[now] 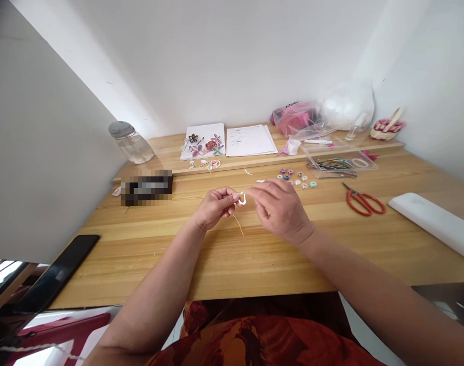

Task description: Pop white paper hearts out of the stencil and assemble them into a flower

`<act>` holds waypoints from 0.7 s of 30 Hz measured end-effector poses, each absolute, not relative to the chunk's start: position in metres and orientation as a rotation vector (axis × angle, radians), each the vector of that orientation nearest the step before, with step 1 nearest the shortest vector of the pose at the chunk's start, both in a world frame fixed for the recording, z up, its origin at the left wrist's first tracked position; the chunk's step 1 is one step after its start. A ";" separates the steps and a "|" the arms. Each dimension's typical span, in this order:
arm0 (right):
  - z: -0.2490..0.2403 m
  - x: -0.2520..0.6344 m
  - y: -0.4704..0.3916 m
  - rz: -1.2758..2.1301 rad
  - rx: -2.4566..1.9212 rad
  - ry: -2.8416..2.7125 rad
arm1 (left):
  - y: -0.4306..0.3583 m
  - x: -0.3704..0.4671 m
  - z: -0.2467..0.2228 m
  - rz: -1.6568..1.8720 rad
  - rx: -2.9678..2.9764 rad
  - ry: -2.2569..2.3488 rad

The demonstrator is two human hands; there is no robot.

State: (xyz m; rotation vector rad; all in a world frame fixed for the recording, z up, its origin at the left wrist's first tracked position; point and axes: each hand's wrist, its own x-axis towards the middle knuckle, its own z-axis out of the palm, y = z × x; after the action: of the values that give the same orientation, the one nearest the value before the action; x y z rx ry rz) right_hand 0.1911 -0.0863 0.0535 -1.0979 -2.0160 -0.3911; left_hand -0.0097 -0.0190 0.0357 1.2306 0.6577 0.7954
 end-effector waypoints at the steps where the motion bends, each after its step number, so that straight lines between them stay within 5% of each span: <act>1: 0.055 0.192 -0.083 -0.231 -1.169 -1.920 | -0.019 -0.010 0.036 0.795 1.260 0.656; 8: 0.052 0.196 -0.057 1.021 -1.201 -1.707 | -0.028 -0.009 0.043 0.665 1.429 0.565; 21: 0.031 0.187 -0.061 0.763 -1.313 -1.597 | -0.026 -0.001 0.031 0.701 1.336 0.693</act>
State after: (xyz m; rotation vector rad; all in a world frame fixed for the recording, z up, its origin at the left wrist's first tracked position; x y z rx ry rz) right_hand 0.1866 -0.0608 0.0315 -1.3132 -1.5971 0.7627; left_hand -0.0014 -0.0264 0.0308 1.3358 0.6929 0.7009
